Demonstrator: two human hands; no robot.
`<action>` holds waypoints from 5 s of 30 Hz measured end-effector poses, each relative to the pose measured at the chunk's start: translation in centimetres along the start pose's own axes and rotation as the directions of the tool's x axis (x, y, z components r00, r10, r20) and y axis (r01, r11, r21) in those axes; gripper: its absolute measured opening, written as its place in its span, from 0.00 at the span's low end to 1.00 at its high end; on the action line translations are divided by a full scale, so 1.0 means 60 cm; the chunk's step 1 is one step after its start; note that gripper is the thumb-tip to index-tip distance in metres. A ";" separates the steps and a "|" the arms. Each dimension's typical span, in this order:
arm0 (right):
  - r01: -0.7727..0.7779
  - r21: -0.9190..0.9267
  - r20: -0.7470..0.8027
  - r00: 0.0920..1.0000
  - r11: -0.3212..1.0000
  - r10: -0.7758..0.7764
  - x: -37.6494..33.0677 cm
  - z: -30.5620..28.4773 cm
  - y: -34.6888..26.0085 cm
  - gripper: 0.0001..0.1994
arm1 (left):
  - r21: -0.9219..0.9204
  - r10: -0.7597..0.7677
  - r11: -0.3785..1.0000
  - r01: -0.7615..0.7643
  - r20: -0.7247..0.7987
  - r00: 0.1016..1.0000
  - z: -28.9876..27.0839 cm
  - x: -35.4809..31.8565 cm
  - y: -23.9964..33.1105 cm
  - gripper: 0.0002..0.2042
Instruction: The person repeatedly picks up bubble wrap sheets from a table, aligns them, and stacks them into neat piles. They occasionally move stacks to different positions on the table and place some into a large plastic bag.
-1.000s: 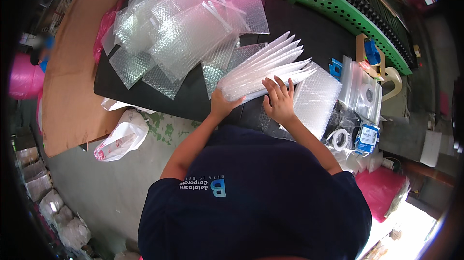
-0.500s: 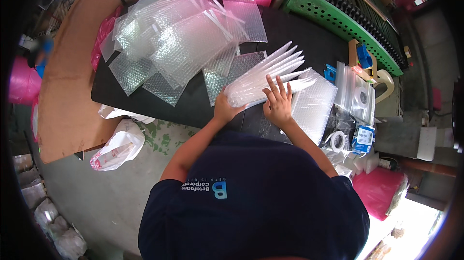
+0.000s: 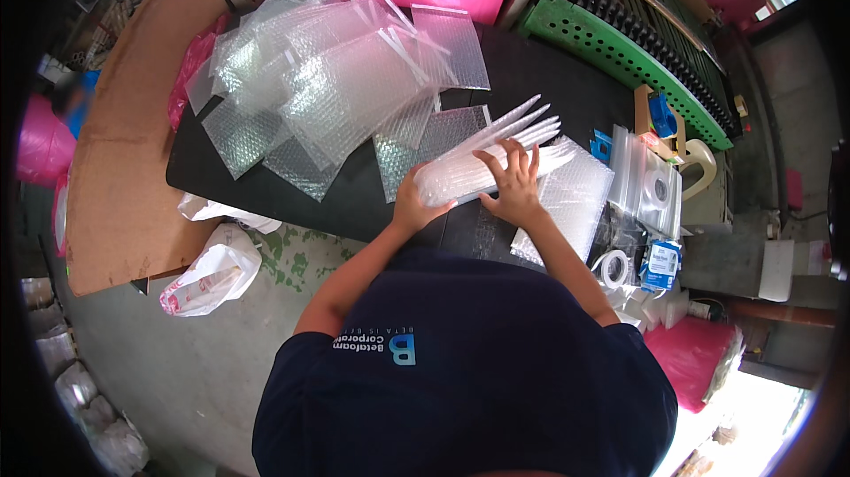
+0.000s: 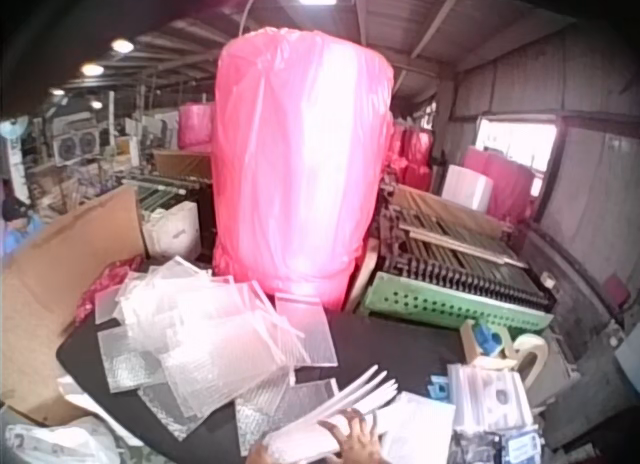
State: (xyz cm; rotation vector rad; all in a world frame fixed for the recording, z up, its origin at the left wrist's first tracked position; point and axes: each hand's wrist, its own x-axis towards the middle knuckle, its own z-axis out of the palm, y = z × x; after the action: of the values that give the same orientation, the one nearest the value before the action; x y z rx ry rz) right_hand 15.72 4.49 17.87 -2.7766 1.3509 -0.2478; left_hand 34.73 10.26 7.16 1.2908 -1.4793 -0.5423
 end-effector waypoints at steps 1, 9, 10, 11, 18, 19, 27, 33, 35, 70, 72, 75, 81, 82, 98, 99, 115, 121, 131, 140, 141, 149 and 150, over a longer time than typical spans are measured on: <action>0.020 -0.033 0.035 0.999 0.999 -0.019 0.010 -0.008 0.011 0.45 | -0.017 -0.012 1.000 0.012 0.001 1.000 -0.002 0.000 0.000 0.34; 0.093 -0.119 0.265 0.962 0.988 -0.059 0.036 -0.018 0.064 0.61 | -0.105 -0.086 0.990 0.089 0.039 0.996 0.002 -0.007 -0.005 0.34; 0.095 -0.110 0.282 0.957 0.989 -0.061 0.038 -0.023 0.063 0.61 | -0.085 -0.078 0.993 0.081 0.037 0.996 0.002 -0.008 -0.005 0.34; 0.102 -0.105 0.258 0.963 0.989 -0.072 0.040 -0.028 0.063 0.62 | -0.064 -0.070 0.995 0.072 0.034 0.997 0.002 -0.009 -0.005 0.34; 0.332 0.039 0.271 0.904 0.942 -0.330 0.089 -0.020 0.104 0.45 | -0.081 -0.173 0.981 0.177 0.054 0.983 0.005 0.000 0.009 0.35; 0.420 0.068 0.096 0.900 0.905 -0.425 0.102 -0.039 0.101 0.35 | -0.044 -0.114 0.993 0.113 -0.008 0.993 -0.004 0.018 0.015 0.35; 0.143 0.814 -0.456 0.758 0.562 0.467 0.198 -0.113 0.327 0.28 | 0.235 0.073 0.971 0.049 -0.483 0.873 -0.086 0.167 0.096 0.28; 0.089 0.651 0.471 0.731 -0.754 0.494 0.165 0.107 0.560 0.24 | 0.642 -0.073 0.739 0.203 -0.223 0.972 -0.121 0.109 0.000 0.21; 0.004 0.712 0.617 0.472 -0.702 0.629 0.122 0.185 0.622 0.26 | 0.721 -0.083 0.674 0.162 -0.145 0.986 -0.120 0.131 -0.026 0.22; 0.280 0.938 -0.346 0.723 0.205 0.598 -0.021 -0.232 0.153 0.32 | -0.197 -0.364 0.887 0.417 0.258 0.895 -0.360 0.136 -0.082 0.17; 0.051 0.906 -0.308 0.759 0.420 0.573 0.031 -0.229 0.121 0.30 | -0.277 -0.360 0.850 0.448 0.316 0.878 -0.353 0.156 -0.069 0.16; -0.248 0.859 0.120 0.948 0.448 0.294 0.225 -0.143 0.016 0.27 | -0.490 -0.389 0.674 0.553 0.400 0.830 -0.353 0.162 -0.073 0.17; 0.002 0.531 -0.031 0.999 0.847 0.018 0.416 0.137 -0.076 0.25 | 0.122 -0.430 0.902 0.414 0.339 0.837 -0.313 0.135 -0.114 0.28; -0.030 0.592 -0.174 0.971 0.806 0.164 0.434 0.176 -0.038 0.26 | 0.128 -0.442 0.897 0.423 0.246 0.863 -0.313 0.127 -0.106 0.29; -0.377 0.088 0.430 0.849 0.922 0.306 0.373 0.225 -0.172 0.18 | 0.281 -0.392 0.861 0.424 -0.164 0.905 -0.337 0.046 -0.092 0.25; -0.299 -0.012 0.416 0.866 0.954 0.277 0.353 0.212 -0.196 0.23 | 0.286 -0.395 0.854 0.434 -0.184 0.900 -0.339 0.042 -0.093 0.25; -0.571 0.213 -0.049 0.804 0.793 0.592 0.227 -0.143 -0.125 0.27 | 0.181 -0.358 0.918 0.354 -0.010 0.934 -0.360 0.034 -0.089 0.17; -0.047 -0.178 0.129 0.989 0.983 0.071 0.143 -0.008 -0.260 0.33 | -0.252 -0.542 0.780 0.573 0.187 0.820 -0.310 0.071 -0.104 0.17; -0.173 0.967 -0.003 0.722 0.185 0.692 0.096 0.046 -0.144 0.50 | -0.328 -0.294 0.856 0.400 0.327 0.898 -0.280 0.058 -0.002 0.32; -0.114 0.985 0.147 0.945 -0.127 0.293 0.080 0.029 -0.073 0.35 | -0.470 -0.012 0.873 0.129 0.245 0.969 -0.231 0.141 -0.003 0.52; -0.154 0.984 0.174 0.929 -0.087 0.327 0.075 0.050 -0.073 0.39 | -0.343 -0.061 0.923 0.173 0.312 0.948 -0.228 0.141 -0.020 0.53; -0.238 0.969 0.215 0.946 0.072 0.243 0.073 0.124 -0.088 0.47 | -0.291 -0.158 0.923 0.251 0.309 0.938 -0.209 0.096 -0.089 0.34; -0.216 0.972 0.188 0.953 0.096 0.238 0.073 0.130 -0.090 0.48 | -0.262 -0.165 0.930 0.257 0.326 0.931 -0.206 0.090 -0.090 0.32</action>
State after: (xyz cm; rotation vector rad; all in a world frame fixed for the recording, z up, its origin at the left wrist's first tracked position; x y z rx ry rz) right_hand 23.81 4.16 11.31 -1.3414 0.9415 -0.8049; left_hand 48.79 7.22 9.05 1.1673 -1.4347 -1.1066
